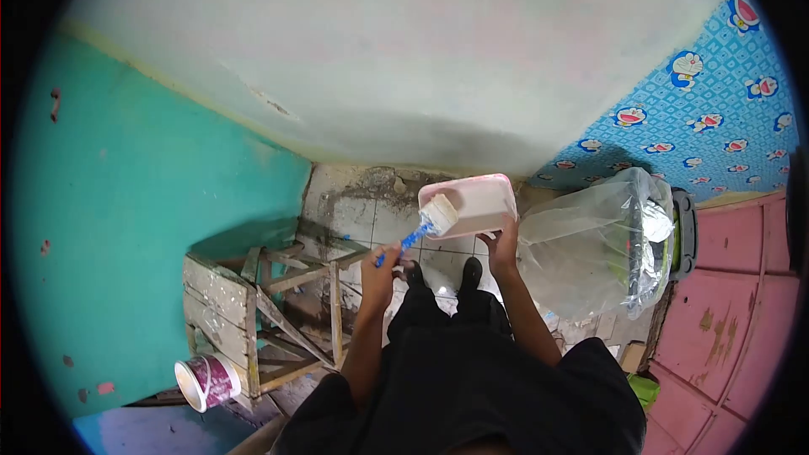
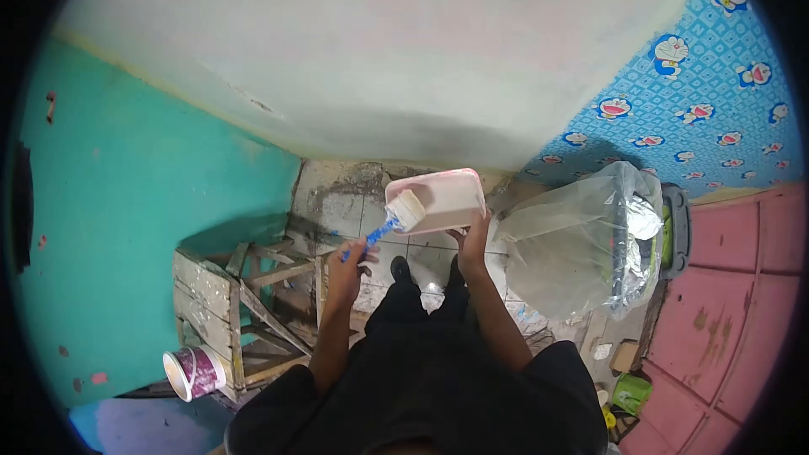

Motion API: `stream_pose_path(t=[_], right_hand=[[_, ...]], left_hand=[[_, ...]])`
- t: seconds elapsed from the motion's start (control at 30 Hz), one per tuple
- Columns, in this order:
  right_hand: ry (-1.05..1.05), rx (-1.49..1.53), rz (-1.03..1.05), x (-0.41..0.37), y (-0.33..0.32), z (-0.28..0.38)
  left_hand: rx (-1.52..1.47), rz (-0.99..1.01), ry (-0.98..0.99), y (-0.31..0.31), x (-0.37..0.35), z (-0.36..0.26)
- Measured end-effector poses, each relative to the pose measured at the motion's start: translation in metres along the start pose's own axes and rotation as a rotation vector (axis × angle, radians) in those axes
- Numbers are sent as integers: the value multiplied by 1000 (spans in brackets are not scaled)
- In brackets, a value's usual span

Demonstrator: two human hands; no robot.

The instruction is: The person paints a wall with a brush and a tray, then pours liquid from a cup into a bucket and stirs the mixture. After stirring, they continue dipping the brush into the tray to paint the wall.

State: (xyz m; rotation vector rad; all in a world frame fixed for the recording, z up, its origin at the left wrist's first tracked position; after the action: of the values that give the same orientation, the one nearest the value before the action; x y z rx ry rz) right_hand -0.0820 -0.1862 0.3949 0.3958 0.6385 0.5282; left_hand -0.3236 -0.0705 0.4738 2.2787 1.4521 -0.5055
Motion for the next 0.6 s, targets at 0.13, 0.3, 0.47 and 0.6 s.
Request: stream_pose_path(t=[0.13,0.3,0.47,0.6], right_hand=[[-4,-5,12,13,-13,-21],[-41,-14,-140,26,-6,-49],[-90,26,-186,63,-31,-94],[-107,42,-235,93,-68,-135]], left_hand=[[293,451,-90,-6,11,0],[133,470,-164,-22,54,17],[91,329,-77,-35,137,49],[194,244,78,-45,239,117]])
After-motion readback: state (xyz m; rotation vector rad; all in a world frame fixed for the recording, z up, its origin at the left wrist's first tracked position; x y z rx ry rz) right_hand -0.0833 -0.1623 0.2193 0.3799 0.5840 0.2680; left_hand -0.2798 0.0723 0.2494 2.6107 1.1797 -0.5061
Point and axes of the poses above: each hand's wrist, its own x-axis towards the middle knuckle, its own y-axis out of the palm, z = x × y, the point moved 6 cm from there along x, towards the middle knuckle, and after that the axes turned 3 degrees about z, right-handed, at the moved point
